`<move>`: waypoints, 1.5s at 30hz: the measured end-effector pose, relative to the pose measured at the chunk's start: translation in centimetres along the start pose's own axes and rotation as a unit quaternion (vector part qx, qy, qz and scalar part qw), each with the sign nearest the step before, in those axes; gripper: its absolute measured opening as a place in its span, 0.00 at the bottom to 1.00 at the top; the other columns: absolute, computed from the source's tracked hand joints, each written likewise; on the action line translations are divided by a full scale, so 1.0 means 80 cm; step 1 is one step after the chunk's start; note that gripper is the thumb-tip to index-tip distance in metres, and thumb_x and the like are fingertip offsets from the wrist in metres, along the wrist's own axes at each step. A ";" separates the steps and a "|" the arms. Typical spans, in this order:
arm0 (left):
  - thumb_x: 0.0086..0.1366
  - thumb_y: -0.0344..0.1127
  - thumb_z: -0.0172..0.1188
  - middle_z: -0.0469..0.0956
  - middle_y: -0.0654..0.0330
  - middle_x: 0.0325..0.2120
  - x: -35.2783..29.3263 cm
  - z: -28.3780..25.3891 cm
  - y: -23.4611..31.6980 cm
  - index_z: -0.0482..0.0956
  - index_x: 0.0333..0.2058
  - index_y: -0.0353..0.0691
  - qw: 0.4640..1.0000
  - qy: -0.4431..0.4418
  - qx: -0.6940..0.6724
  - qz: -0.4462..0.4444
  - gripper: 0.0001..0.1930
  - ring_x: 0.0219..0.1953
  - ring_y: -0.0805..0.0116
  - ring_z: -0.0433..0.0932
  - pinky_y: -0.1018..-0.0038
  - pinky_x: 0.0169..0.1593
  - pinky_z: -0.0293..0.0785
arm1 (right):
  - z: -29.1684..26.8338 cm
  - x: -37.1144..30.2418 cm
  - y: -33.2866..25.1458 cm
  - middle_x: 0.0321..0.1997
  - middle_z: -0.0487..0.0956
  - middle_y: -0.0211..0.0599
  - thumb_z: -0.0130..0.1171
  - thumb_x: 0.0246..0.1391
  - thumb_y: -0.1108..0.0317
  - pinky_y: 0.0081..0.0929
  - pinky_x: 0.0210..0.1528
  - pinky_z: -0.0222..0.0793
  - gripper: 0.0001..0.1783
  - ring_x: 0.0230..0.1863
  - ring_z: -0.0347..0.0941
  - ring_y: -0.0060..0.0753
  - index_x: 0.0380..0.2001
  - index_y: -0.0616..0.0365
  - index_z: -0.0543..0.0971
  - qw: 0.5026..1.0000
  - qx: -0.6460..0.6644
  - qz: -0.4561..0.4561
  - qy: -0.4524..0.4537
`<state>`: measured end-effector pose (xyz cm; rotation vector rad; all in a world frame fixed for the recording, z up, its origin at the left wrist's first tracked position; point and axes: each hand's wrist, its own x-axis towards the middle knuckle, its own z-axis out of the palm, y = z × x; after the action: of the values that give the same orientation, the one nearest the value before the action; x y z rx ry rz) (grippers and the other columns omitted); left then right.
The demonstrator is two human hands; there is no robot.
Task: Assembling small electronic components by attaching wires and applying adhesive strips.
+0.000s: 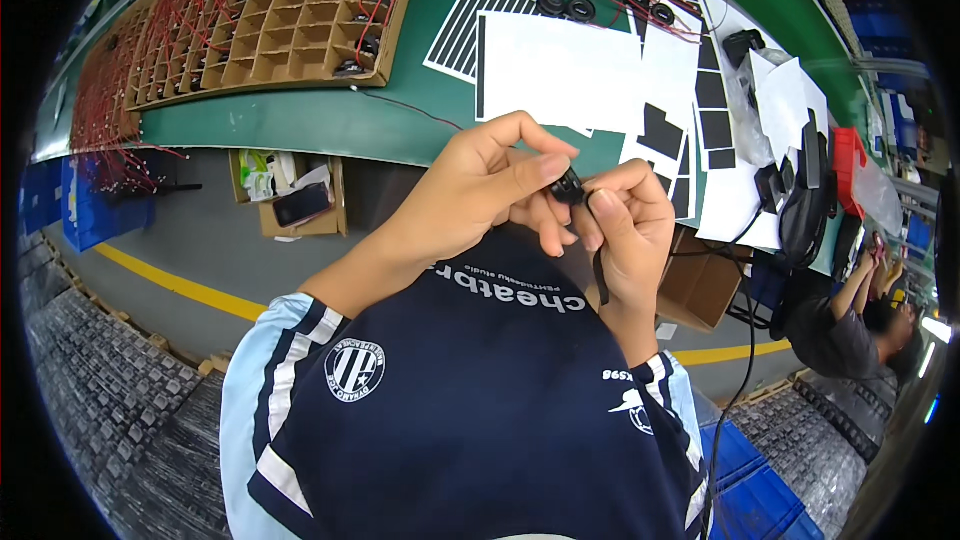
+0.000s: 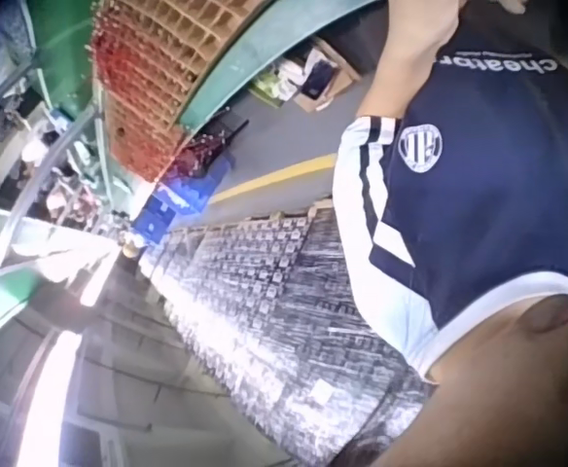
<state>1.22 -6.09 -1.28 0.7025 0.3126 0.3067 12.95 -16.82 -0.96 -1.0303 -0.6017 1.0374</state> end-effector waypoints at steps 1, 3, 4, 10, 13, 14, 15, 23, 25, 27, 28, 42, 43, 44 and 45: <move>0.62 0.33 0.47 0.73 0.56 0.19 0.000 -0.001 0.000 0.65 0.35 0.32 1.000 0.003 0.001 -0.001 0.09 0.20 0.69 0.76 0.72 0.32 0.76 | 0.000 0.000 0.002 0.19 0.71 0.31 0.51 0.50 0.74 0.10 0.21 0.55 0.05 0.17 0.60 0.13 0.27 0.64 0.68 1.000 0.003 0.001 -0.001; 0.62 0.33 0.47 0.72 0.56 0.19 -0.001 -0.003 -0.001 0.65 0.35 0.32 0.999 0.021 0.039 0.001 0.09 0.20 0.70 0.76 0.73 0.32 0.76 | 0.002 0.000 0.006 0.20 0.71 0.31 0.51 0.50 0.73 0.10 0.20 0.55 0.05 0.17 0.60 0.13 0.27 0.64 0.69 0.999 -0.045 -0.020 0.011; 0.62 0.33 0.47 0.72 0.56 0.19 -0.002 -0.003 -0.001 0.65 0.35 0.32 0.999 0.021 0.039 0.001 0.09 0.20 0.70 0.76 0.73 0.32 0.76 | 0.001 -0.001 0.007 0.20 0.71 0.31 0.51 0.50 0.73 0.10 0.20 0.55 0.05 0.17 0.60 0.13 0.27 0.64 0.69 0.999 -0.045 -0.020 0.011; 0.62 0.34 0.47 0.72 0.56 0.18 -0.002 -0.003 -0.007 0.65 0.34 0.32 1.000 0.013 -0.007 -0.006 0.09 0.20 0.69 0.76 0.71 0.32 0.76 | -0.002 -0.001 0.011 0.20 0.71 0.31 0.52 0.50 0.73 0.10 0.20 0.55 0.05 0.18 0.61 0.12 0.27 0.64 0.69 0.999 -0.014 -0.031 0.004; 0.61 0.35 0.47 0.72 0.55 0.19 -0.002 -0.004 -0.009 0.65 0.34 0.32 0.999 0.013 -0.035 -0.005 0.10 0.20 0.68 0.76 0.71 0.32 0.76 | -0.003 0.000 0.013 0.20 0.71 0.31 0.52 0.50 0.74 0.09 0.20 0.55 0.05 0.18 0.61 0.12 0.27 0.64 0.69 0.999 0.004 -0.033 0.004; 0.61 0.35 0.47 0.72 0.55 0.19 -0.001 -0.004 -0.009 0.65 0.34 0.32 1.000 0.017 -0.025 -0.001 0.10 0.20 0.68 0.76 0.71 0.32 0.76 | -0.003 0.001 0.014 0.21 0.72 0.32 0.52 0.50 0.74 0.09 0.20 0.55 0.05 0.18 0.61 0.12 0.27 0.64 0.69 0.999 -0.010 -0.038 0.008; 0.61 0.35 0.47 0.72 0.55 0.19 -0.001 -0.004 -0.009 0.65 0.34 0.32 1.000 0.020 -0.014 0.003 0.10 0.20 0.68 0.76 0.71 0.32 0.76 | -0.003 0.001 0.015 0.21 0.72 0.32 0.52 0.50 0.74 0.09 0.20 0.55 0.05 0.18 0.61 0.12 0.27 0.64 0.69 0.999 -0.025 -0.042 0.012; 0.61 0.34 0.49 0.72 0.56 0.20 -0.001 -0.001 -0.005 0.66 0.34 0.32 0.997 0.064 0.050 0.007 0.09 0.20 0.70 0.76 0.74 0.31 0.76 | -0.005 0.004 0.016 0.22 0.73 0.32 0.52 0.50 0.75 0.08 0.20 0.56 0.04 0.18 0.61 0.11 0.26 0.63 0.68 0.997 -0.070 -0.041 0.010; 0.60 0.33 0.50 0.72 0.56 0.20 -0.001 0.001 -0.005 0.66 0.34 0.32 0.994 0.079 0.069 0.007 0.09 0.20 0.72 0.75 0.75 0.31 0.76 | -0.006 0.005 0.014 0.22 0.73 0.31 0.52 0.50 0.75 0.08 0.20 0.56 0.04 0.18 0.62 0.11 0.26 0.63 0.68 0.996 -0.087 -0.036 0.009; 0.59 0.31 0.51 0.72 0.57 0.20 -0.001 0.001 -0.006 0.67 0.34 0.32 0.990 0.089 0.101 0.034 0.09 0.19 0.74 0.74 0.77 0.30 0.75 | -0.009 0.006 0.012 0.21 0.73 0.31 0.52 0.49 0.75 0.08 0.20 0.55 0.05 0.18 0.62 0.11 0.28 0.63 0.68 0.992 -0.122 -0.019 0.001; 0.59 0.31 0.51 0.72 0.57 0.20 -0.001 0.001 -0.007 0.67 0.34 0.32 0.990 0.089 0.101 0.034 0.09 0.19 0.74 0.74 0.77 0.30 0.75 | -0.010 0.007 0.010 0.21 0.73 0.31 0.52 0.49 0.75 0.08 0.20 0.55 0.05 0.18 0.62 0.11 0.28 0.63 0.68 0.992 -0.122 -0.019 0.000; 0.59 0.32 0.51 0.70 0.59 0.18 0.002 -0.005 -0.009 0.64 0.35 0.32 0.997 0.045 0.026 0.060 0.10 0.16 0.74 0.72 0.75 0.27 0.75 | -0.024 0.012 0.000 0.21 0.70 0.32 0.54 0.47 0.71 0.18 0.29 0.58 0.08 0.25 0.63 0.22 0.21 0.63 0.70 0.956 -0.286 0.005 -0.070; 0.59 0.32 0.51 0.70 0.59 0.18 0.002 -0.007 -0.009 0.64 0.35 0.32 0.997 0.044 0.026 0.060 0.10 0.16 0.74 0.72 0.75 0.27 0.75 | -0.025 0.013 0.000 0.21 0.69 0.32 0.54 0.47 0.71 0.18 0.28 0.58 0.08 0.24 0.63 0.23 0.20 0.64 0.70 0.954 -0.285 -0.014 -0.092; 0.59 0.32 0.51 0.70 0.58 0.17 0.002 -0.008 -0.009 0.64 0.35 0.32 0.997 0.041 0.040 0.043 0.10 0.15 0.74 0.71 0.75 0.26 0.74 | -0.025 0.013 0.000 0.21 0.69 0.32 0.54 0.47 0.71 0.18 0.28 0.58 0.08 0.24 0.63 0.23 0.20 0.64 0.70 0.954 -0.285 -0.015 -0.092; 0.59 0.33 0.51 0.70 0.58 0.16 0.003 -0.009 -0.009 0.63 0.36 0.32 0.998 0.038 0.053 0.027 0.11 0.14 0.74 0.71 0.75 0.25 0.74 | -0.023 0.012 -0.001 0.21 0.68 0.32 0.53 0.47 0.71 0.18 0.28 0.57 0.08 0.24 0.62 0.22 0.20 0.64 0.70 0.956 -0.276 -0.021 -0.098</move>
<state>1.26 -6.10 -2.30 0.8066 0.3841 0.3701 14.88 -16.71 -1.71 -1.3987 -1.1120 0.9594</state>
